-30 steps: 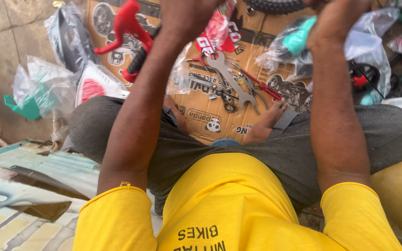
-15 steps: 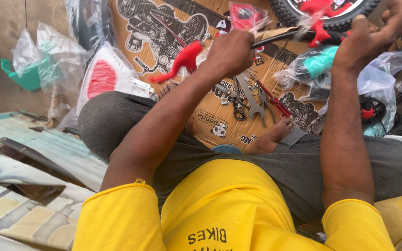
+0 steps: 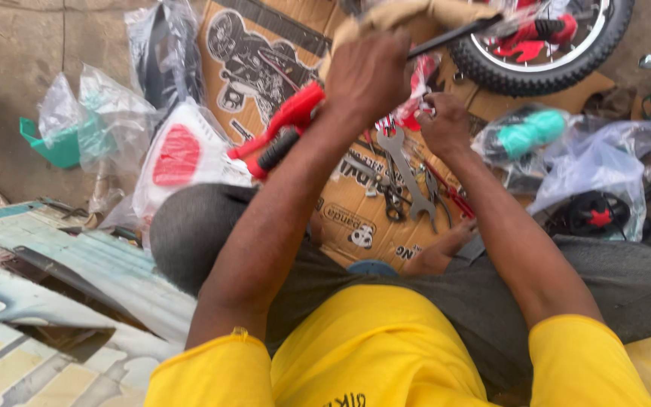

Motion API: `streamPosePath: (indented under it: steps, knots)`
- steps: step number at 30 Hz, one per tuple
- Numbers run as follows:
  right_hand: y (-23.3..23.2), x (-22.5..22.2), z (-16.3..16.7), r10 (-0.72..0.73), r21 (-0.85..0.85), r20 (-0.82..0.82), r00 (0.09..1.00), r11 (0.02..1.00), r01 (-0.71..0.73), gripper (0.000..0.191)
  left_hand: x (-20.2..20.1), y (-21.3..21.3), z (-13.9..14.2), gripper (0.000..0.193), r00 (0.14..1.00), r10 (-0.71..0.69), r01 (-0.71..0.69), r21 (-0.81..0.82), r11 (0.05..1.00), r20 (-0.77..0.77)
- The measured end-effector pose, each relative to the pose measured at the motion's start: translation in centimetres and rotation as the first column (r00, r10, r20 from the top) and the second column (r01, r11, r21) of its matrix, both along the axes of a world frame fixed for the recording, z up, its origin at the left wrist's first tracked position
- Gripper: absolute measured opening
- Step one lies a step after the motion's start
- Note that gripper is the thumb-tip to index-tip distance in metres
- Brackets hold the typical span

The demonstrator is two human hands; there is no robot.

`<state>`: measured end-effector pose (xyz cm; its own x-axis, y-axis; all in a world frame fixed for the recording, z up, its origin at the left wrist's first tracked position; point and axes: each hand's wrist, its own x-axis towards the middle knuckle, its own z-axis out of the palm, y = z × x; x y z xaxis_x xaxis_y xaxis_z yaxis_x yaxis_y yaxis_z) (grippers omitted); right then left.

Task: The person assembles a bicycle handlebar by attaching red grips and brake levers, then uses a wrench to tighten the stem bolts. They also unwrap and handle a green bell and a red reflector, placing them on the cardboard.

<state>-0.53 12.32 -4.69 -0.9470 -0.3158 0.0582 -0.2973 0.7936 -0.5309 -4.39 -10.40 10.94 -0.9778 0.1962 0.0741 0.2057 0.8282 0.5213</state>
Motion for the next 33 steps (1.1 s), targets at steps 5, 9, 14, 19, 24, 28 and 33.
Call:
streamPosePath:
  steps: [5,9,14,19,24,28,33]
  knots:
    - [-3.9,-7.8,-3.3,-0.016,0.031,-0.087,0.996,0.999,0.019,0.056,1.9,-0.4,-0.6,0.026,0.958,0.032,-0.068,0.120,0.990,0.284]
    - [-8.6,-13.3,-4.1,-0.073,0.231,0.140,0.987,0.972,0.040,0.049,2.3,-0.8,-0.1,0.024,0.961,0.084,-0.135,0.181,0.974,0.263]
    - [-14.3,-17.3,-4.5,0.042,0.327,-0.020,0.999,0.944,-0.033,0.057,1.8,-0.5,0.5,0.023,0.944,0.065,-0.139,0.214,0.967,0.322]
    - [-14.8,-20.1,-7.1,0.036,0.298,0.080,0.996,0.953,-0.058,0.030,2.5,-1.0,-0.7,0.025,0.978,0.002,-0.034,0.152,0.988,0.208]
    - [-12.3,-20.0,-9.2,0.153,0.290,-0.027,0.988,0.947,-0.139,0.030,3.2,-1.7,-2.1,0.020,0.980,0.036,-0.057,0.107,0.993,0.194]
    - [-11.5,-19.6,-9.1,0.114,0.255,-0.114,0.987,0.963,-0.082,0.031,3.2,-1.4,-2.1,0.019,0.967,0.063,-0.090,0.101,0.991,0.245]
    - [-13.0,-20.5,-7.5,-0.190,-0.048,-0.154,0.970,0.982,0.185,0.043,4.0,-1.7,-1.1,0.021,0.968,0.067,-0.095,0.108,0.990,0.243]
